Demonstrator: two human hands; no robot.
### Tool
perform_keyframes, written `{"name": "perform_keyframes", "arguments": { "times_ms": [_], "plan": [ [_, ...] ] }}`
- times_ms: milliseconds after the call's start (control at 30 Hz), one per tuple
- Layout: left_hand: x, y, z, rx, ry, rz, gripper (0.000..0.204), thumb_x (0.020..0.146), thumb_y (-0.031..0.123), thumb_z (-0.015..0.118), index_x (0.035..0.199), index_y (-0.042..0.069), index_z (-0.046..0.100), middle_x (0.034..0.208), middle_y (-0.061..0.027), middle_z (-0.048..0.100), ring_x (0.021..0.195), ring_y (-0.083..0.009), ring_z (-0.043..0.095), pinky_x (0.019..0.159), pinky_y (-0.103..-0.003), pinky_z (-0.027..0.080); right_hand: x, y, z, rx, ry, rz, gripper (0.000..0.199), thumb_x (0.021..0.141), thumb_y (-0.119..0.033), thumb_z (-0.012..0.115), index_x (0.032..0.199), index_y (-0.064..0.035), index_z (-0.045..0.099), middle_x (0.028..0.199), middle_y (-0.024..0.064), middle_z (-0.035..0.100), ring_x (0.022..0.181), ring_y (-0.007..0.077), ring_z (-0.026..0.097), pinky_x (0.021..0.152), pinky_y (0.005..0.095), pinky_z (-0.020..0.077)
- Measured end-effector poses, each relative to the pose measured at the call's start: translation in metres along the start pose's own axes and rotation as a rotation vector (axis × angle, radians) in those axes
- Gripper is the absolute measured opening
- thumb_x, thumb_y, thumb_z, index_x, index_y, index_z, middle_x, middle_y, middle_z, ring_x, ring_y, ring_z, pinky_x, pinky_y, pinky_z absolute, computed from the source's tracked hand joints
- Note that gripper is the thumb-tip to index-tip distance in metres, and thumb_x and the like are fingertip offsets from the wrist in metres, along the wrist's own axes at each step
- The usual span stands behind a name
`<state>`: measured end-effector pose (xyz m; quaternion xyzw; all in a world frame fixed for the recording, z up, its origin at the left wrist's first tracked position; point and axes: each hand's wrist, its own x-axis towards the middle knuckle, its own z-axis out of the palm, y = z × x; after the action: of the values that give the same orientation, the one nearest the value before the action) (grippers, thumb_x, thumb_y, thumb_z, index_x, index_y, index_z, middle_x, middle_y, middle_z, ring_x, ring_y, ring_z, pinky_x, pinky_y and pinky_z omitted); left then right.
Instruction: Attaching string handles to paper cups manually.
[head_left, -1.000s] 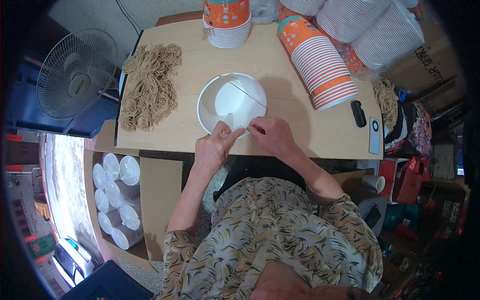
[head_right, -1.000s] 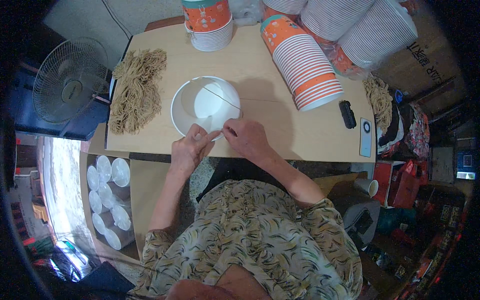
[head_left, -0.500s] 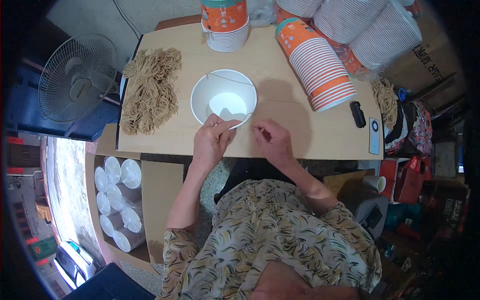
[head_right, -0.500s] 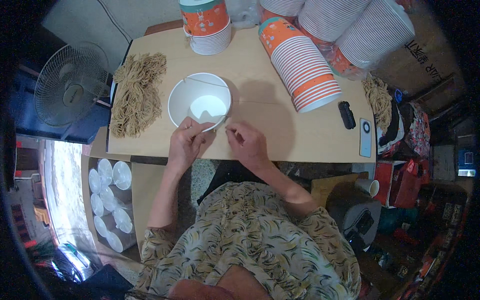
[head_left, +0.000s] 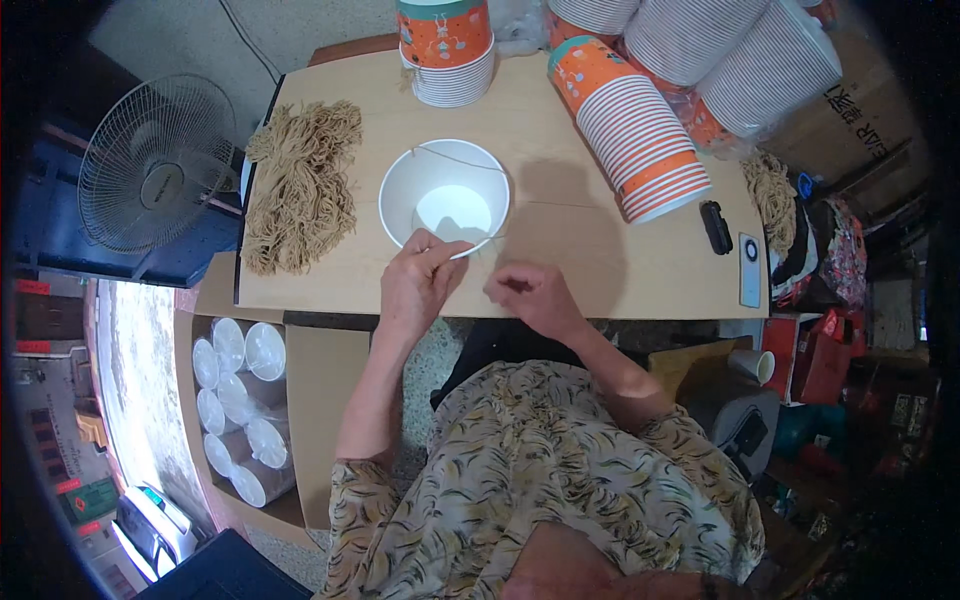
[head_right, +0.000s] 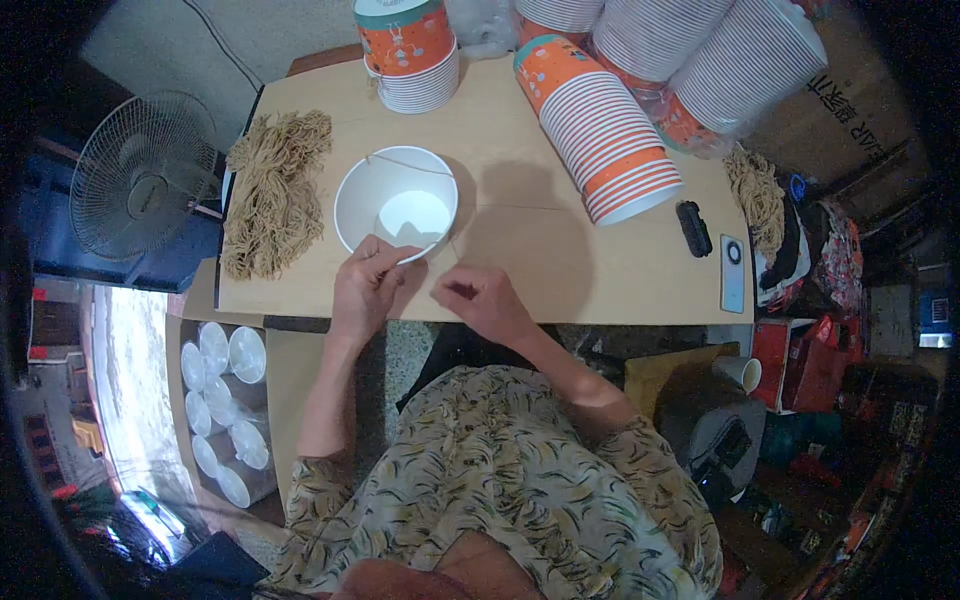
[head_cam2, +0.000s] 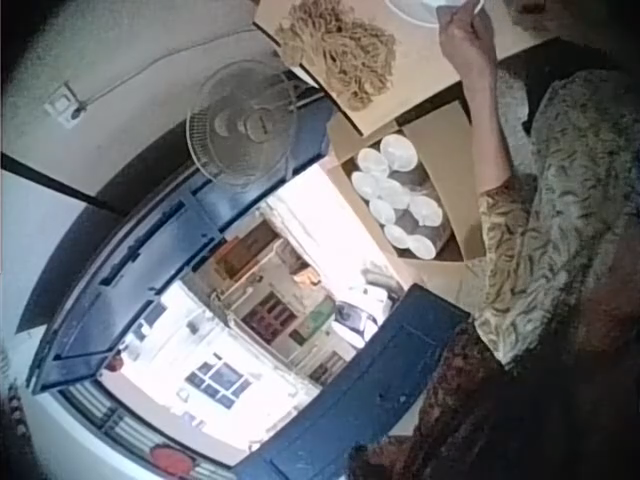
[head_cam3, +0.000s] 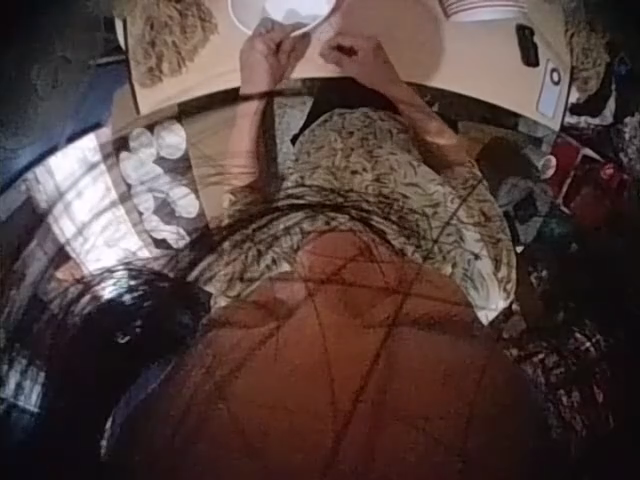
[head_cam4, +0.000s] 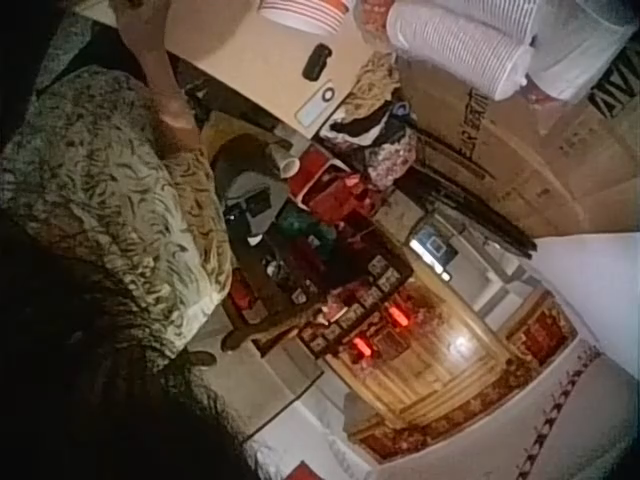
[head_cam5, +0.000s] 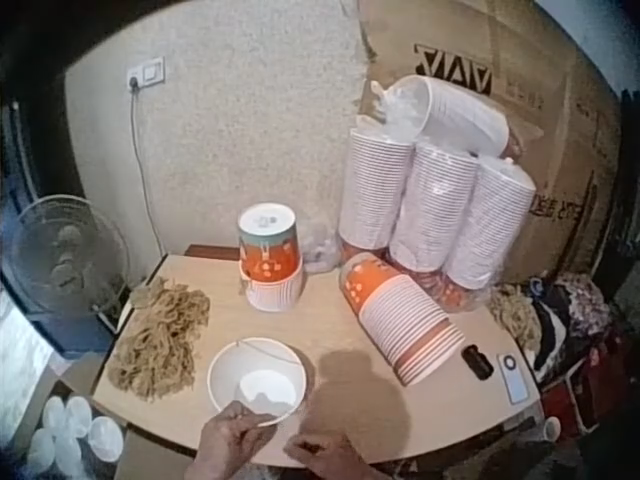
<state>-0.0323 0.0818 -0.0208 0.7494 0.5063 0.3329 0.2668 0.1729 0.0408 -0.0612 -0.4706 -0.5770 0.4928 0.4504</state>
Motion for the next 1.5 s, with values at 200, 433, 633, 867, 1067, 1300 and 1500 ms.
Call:
{"name": "perform_keyframes", "arguments": {
  "times_ms": [200,433,633,867,1067,1300,1500],
  "plan": [
    [-0.014,0.010,-0.009,-0.067,0.382,0.130,0.022,0.087,-0.006,0.069,0.107,0.003,0.072,0.094,-0.0097,0.066,0.075,-0.0211,0.066,0.058,-0.027,0.051,-0.022,0.000,-0.030,-0.172,-0.044,-0.027,0.010,0.090,-0.009,0.071,0.091,0.0003,0.068,0.076,0.0057,0.061,0.066,0.0105,0.056,0.060,0.0273,0.0453],
    [-0.194,-0.098,0.089,0.122,-0.174,-0.238,0.052,0.095,0.030,0.071,0.136,0.001,0.057,0.132,-0.0231,0.061,0.124,-0.0303,0.059,0.102,-0.040,0.047,-0.033,0.019,-0.037,-0.071,0.018,0.061,0.006,0.095,-0.003,0.066,0.095,0.0027,0.067,0.085,0.0007,0.064,0.074,0.0045,0.055,0.065,0.0217,0.0453],
    [-0.217,-0.120,0.138,-0.521,-0.384,-0.712,0.074,0.099,0.043,0.060,0.157,0.008,0.031,0.156,-0.0232,0.038,0.145,-0.0364,0.037,0.119,-0.040,0.030,-0.036,0.019,-0.029,-0.105,0.008,0.065,0.008,0.095,-0.005,0.065,0.095,0.0021,0.067,0.085,0.0004,0.063,0.073,0.0040,0.055,0.065,0.0215,0.0452],
    [-0.169,-0.075,0.125,0.028,-0.540,0.170,0.080,0.078,0.005,0.069,0.151,0.026,0.045,0.163,-0.0117,0.030,0.151,-0.0409,0.024,0.119,-0.063,0.019,-0.038,0.017,-0.019,-0.147,0.051,0.018,0.014,0.093,-0.013,0.069,0.095,0.0007,0.068,0.080,0.0039,0.064,0.071,0.0078,0.056,0.064,0.0250,0.0461],
    [-0.166,-0.090,0.121,-0.036,-0.538,0.271,0.072,0.076,0.000,0.069,0.142,0.023,0.055,0.151,-0.0091,0.043,0.149,-0.0365,0.029,0.119,-0.059,0.023,-0.041,0.010,-0.023,-0.136,0.048,0.017,0.014,0.094,-0.014,0.069,0.096,0.0003,0.068,0.081,0.0046,0.064,0.072,0.0085,0.057,0.064,0.0266,0.0465],
    [-0.145,-0.045,0.099,0.258,-0.704,0.331,0.049,0.086,0.018,0.060,0.136,0.016,0.059,0.130,-0.0097,0.054,0.124,-0.0299,0.050,0.103,-0.042,0.041,-0.043,-0.002,-0.021,-0.190,0.022,-0.074,0.012,0.095,-0.011,0.067,0.098,0.0002,0.068,0.081,0.0052,0.064,0.072,0.0095,0.057,0.064,0.0273,0.0472],
    [-0.155,-0.057,0.097,0.215,-0.458,0.390,0.045,0.090,0.017,0.061,0.134,0.013,0.060,0.120,-0.0134,0.060,0.110,-0.0320,0.059,0.097,-0.042,0.050,-0.041,-0.013,-0.030,-0.198,0.044,-0.076,0.010,0.095,-0.009,0.065,0.098,0.0008,0.068,0.082,0.0040,0.065,0.073,0.0093,0.059,0.064,0.0273,0.0482]
  ]
}}
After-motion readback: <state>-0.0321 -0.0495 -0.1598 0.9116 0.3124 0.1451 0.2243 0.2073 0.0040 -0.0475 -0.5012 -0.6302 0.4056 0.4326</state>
